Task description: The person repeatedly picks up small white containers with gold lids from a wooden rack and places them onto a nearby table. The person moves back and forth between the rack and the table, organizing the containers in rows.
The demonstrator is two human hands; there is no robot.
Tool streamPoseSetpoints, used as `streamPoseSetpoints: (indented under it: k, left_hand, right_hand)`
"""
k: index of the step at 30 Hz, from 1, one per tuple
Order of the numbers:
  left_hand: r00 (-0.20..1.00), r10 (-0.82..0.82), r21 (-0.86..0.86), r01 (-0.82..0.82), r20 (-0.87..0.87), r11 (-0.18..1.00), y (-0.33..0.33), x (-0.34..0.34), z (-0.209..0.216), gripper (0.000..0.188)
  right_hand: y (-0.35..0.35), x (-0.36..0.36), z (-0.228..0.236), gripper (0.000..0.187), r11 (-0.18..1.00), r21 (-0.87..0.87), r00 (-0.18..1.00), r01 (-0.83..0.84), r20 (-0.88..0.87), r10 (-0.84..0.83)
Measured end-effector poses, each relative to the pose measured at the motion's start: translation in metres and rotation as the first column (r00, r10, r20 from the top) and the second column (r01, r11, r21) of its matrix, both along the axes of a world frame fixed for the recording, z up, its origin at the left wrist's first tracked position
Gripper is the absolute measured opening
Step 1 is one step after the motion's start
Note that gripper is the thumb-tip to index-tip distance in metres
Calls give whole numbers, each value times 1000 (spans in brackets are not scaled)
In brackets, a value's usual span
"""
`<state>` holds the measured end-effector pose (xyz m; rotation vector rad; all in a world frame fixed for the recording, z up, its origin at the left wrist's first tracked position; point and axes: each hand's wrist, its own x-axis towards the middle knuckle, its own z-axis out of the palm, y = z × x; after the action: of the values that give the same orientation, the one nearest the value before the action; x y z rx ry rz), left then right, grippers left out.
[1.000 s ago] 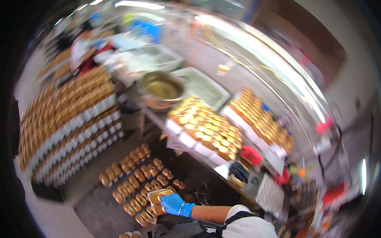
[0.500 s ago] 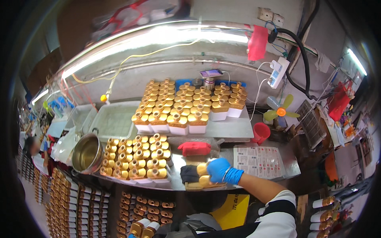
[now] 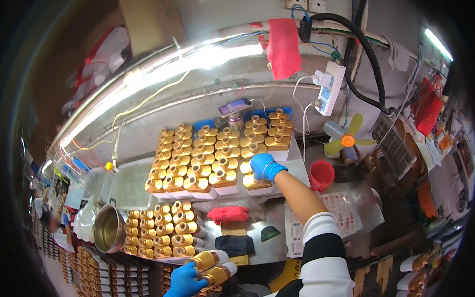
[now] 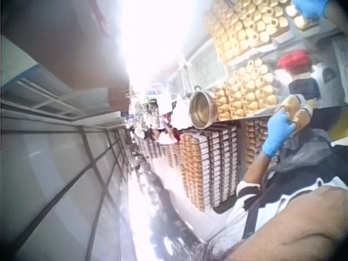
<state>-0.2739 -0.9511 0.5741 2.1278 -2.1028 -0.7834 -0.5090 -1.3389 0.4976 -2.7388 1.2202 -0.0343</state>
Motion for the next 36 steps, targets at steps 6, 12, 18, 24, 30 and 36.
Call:
streamPoseSetpoints:
  k: [6, 12, 18, 24, 30, 36]
  left_hand:
    - [968, -240, -86, 246, 75, 965, -81, -29, -2, 39]
    - [946, -319, 35, 321, -53, 946, -190, -98, 3, 45]
    - [863, -480, -73, 474, -158, 877, -285, -162, -3, 44]
    - [831, -556, -150, 551, 11, 821, -378, -208, -32, 40]
    - [678, -654, -114, 719, 336, 686, -460, -233, -86, 42]
    - [746, -550, -13, 598, 375, 801, -490, -229, -96, 43]
  right_hand:
    - [-23, 31, -13, 16, 992, 93, 984, 83, 149, -97]
    - [4, -27, -36, 26, 990, -103, 741, 100, 671, -5]
    - [87, -134, -61, 20, 840, 269, 227, 471, 883, -410]
    - [209, -141, -110, 23, 593, 459, 32, 662, 772, -634]
    - [319, -112, -123, 26, 605, 539, 110, 586, 687, -718]
    - [383, -102, -120, 25, 580, 649, 137, 492, 600, -788]
